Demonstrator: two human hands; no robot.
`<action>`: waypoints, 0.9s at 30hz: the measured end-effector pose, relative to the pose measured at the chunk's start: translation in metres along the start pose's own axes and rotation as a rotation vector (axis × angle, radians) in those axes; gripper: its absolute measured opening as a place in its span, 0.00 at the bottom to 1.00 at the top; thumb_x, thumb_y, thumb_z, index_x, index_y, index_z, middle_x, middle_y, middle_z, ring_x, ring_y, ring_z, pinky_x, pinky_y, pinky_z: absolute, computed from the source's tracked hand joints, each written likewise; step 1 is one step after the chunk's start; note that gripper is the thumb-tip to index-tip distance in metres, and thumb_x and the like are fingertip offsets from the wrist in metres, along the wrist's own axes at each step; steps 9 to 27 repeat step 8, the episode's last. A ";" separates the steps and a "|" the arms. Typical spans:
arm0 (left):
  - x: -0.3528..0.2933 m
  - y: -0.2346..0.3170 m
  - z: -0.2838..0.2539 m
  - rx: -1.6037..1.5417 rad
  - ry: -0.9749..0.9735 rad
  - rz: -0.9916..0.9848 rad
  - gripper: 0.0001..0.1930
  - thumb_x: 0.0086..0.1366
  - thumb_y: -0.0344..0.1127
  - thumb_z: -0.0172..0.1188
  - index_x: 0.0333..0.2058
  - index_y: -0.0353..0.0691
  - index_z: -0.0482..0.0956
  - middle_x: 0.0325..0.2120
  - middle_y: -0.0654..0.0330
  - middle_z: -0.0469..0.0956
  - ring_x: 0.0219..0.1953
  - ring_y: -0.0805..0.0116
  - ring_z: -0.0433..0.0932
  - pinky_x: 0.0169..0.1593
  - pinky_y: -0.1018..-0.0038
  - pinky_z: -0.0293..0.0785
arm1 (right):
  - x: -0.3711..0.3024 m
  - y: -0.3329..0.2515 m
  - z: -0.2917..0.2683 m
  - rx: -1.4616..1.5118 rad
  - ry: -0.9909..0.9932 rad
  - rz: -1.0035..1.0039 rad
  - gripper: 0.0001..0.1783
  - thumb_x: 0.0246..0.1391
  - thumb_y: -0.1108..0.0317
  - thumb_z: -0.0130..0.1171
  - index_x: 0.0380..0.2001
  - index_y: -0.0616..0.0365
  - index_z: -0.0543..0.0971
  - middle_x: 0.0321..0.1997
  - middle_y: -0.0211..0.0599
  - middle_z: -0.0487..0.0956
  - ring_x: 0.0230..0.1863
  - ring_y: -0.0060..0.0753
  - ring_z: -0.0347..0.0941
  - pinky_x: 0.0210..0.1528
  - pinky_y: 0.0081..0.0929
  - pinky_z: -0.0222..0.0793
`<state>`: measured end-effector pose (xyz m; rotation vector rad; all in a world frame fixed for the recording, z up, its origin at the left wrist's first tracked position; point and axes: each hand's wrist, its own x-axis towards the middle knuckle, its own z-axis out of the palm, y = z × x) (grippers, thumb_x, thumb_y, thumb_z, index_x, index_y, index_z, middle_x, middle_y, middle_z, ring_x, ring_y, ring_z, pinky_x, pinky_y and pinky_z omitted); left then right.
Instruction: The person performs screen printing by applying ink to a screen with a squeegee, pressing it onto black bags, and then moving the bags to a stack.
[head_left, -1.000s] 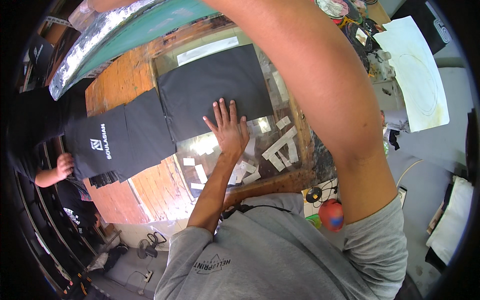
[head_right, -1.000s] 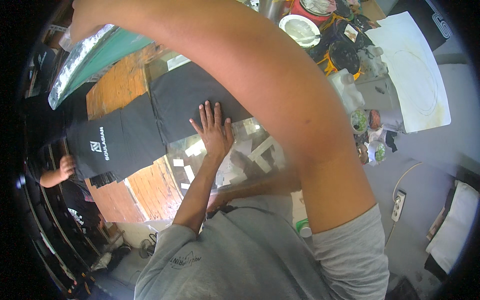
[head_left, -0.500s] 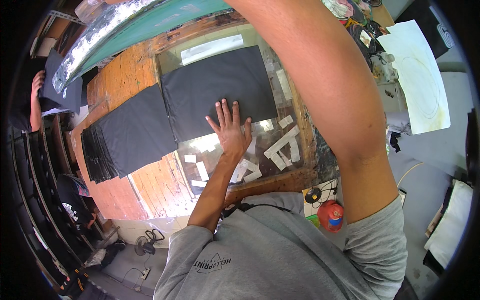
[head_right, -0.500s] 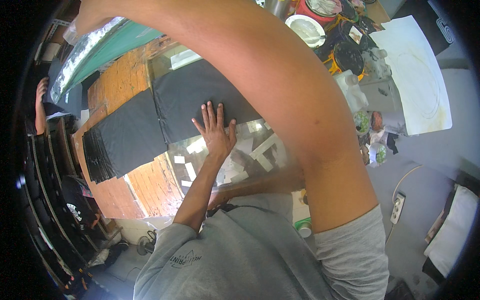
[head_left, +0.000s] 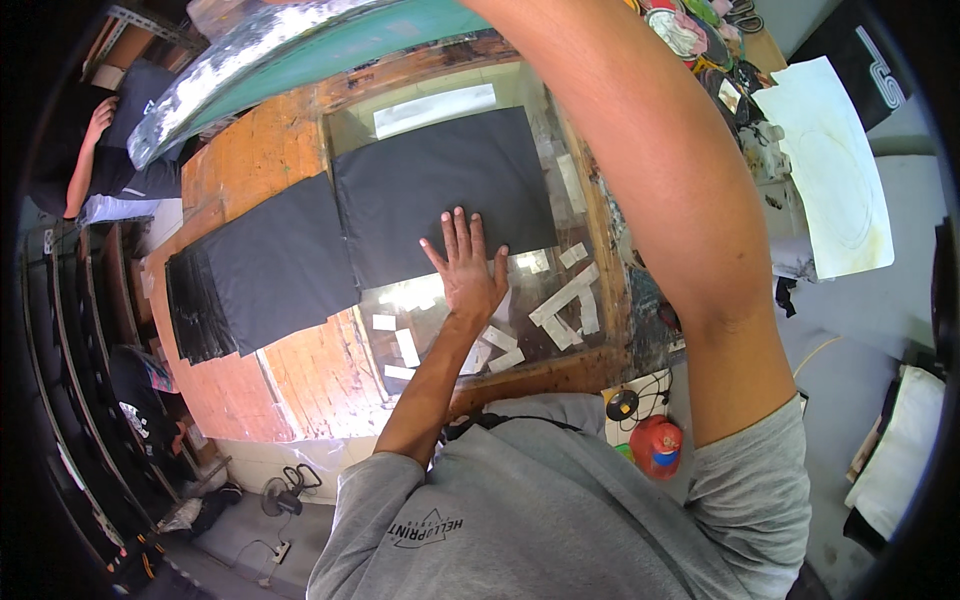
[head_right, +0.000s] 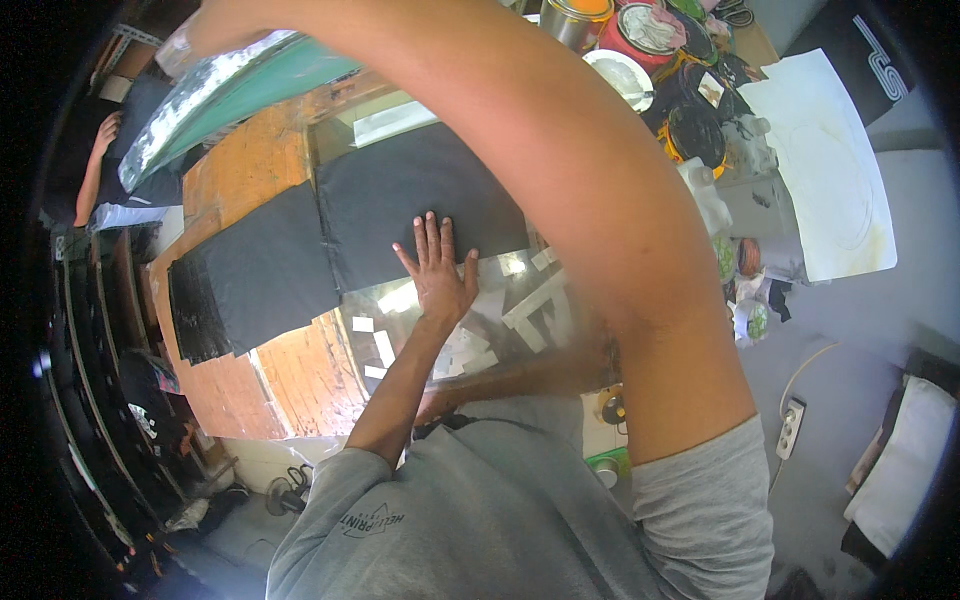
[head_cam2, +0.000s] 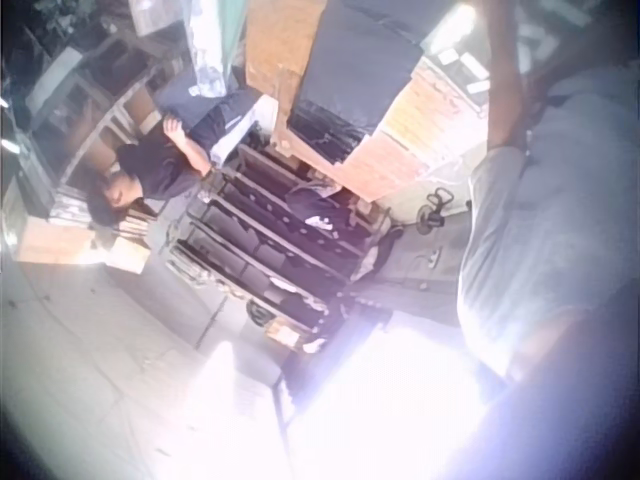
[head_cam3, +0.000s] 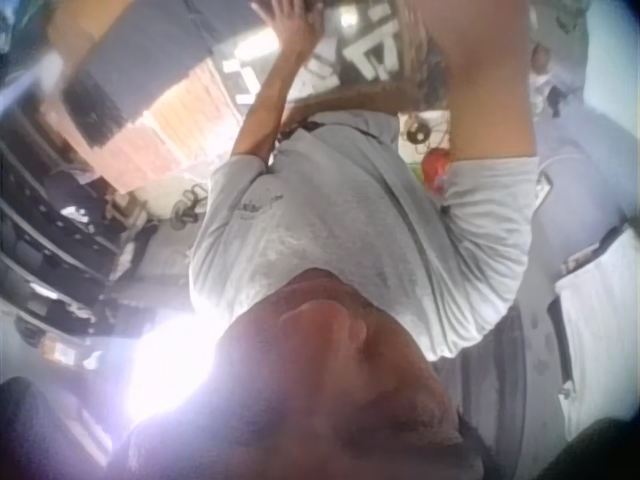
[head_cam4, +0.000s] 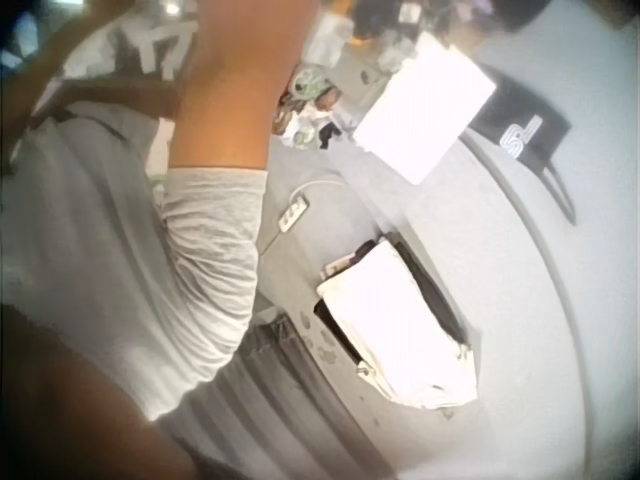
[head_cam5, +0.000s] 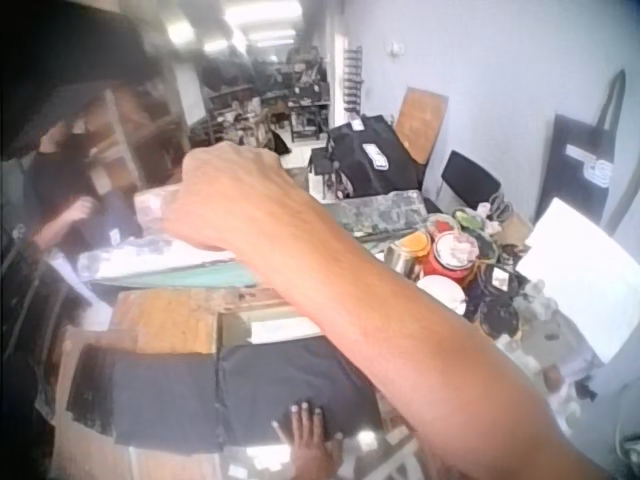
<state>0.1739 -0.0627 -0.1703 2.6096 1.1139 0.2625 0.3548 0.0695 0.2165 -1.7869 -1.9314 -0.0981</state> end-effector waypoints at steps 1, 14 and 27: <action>0.000 0.000 -0.001 -0.001 0.008 0.001 0.35 0.73 0.52 0.52 0.69 0.32 0.63 0.75 0.43 0.50 0.79 0.45 0.41 0.73 0.31 0.26 | 0.008 0.002 -0.004 0.047 -0.082 0.024 0.26 0.64 0.53 0.54 0.42 0.70 0.84 0.40 0.56 0.84 0.40 0.48 0.82 0.47 0.43 0.81; 0.000 -0.007 -0.052 -0.484 0.078 -0.054 0.32 0.72 0.51 0.56 0.69 0.41 0.67 0.75 0.47 0.52 0.78 0.42 0.41 0.71 0.29 0.24 | -0.003 -0.008 0.019 0.065 -0.073 -0.002 0.18 0.70 0.54 0.53 0.40 0.57 0.82 0.31 0.43 0.82 0.27 0.37 0.78 0.41 0.47 0.81; 0.000 -0.007 -0.052 -0.484 0.078 -0.054 0.32 0.72 0.51 0.56 0.69 0.41 0.67 0.75 0.47 0.52 0.78 0.42 0.41 0.71 0.29 0.24 | -0.003 -0.008 0.019 0.065 -0.073 -0.002 0.18 0.70 0.54 0.53 0.40 0.57 0.82 0.31 0.43 0.82 0.27 0.37 0.78 0.41 0.47 0.81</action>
